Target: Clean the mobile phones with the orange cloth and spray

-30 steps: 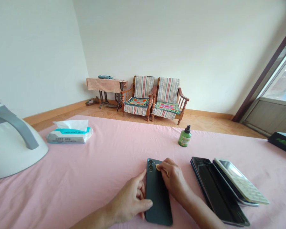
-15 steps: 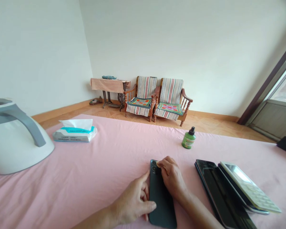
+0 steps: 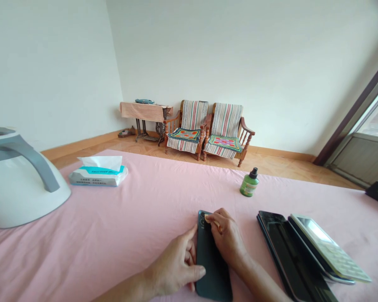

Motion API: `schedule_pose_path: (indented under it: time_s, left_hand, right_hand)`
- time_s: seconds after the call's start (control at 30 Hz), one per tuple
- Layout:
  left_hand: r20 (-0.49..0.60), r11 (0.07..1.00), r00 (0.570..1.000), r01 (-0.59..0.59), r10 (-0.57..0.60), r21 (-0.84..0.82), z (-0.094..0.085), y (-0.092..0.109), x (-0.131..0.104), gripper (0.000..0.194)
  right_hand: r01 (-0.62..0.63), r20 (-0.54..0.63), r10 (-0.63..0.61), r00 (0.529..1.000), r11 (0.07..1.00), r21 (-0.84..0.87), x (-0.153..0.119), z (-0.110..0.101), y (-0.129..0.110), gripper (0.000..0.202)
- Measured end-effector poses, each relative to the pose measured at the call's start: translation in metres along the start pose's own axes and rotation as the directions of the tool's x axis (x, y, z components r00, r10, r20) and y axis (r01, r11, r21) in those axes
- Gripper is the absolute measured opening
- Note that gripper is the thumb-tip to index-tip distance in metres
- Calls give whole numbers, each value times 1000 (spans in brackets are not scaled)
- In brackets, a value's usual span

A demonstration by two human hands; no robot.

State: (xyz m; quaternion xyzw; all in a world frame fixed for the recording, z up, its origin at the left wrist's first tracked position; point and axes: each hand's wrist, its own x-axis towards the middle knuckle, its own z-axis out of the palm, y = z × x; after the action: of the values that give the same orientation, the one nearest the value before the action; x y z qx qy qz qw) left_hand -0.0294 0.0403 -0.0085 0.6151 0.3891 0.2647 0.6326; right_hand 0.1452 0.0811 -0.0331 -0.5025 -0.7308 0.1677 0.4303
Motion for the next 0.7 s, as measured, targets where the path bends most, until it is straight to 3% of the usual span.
schedule_pose_path:
  time_s: [0.7]
  left_hand:
    - [-16, 1000, 1000, 12, -11, 13, 1, 1, 0, 75]
  right_hand:
    - [25, 47, -30, 998, 994, 102, 8, 4, 2, 25]
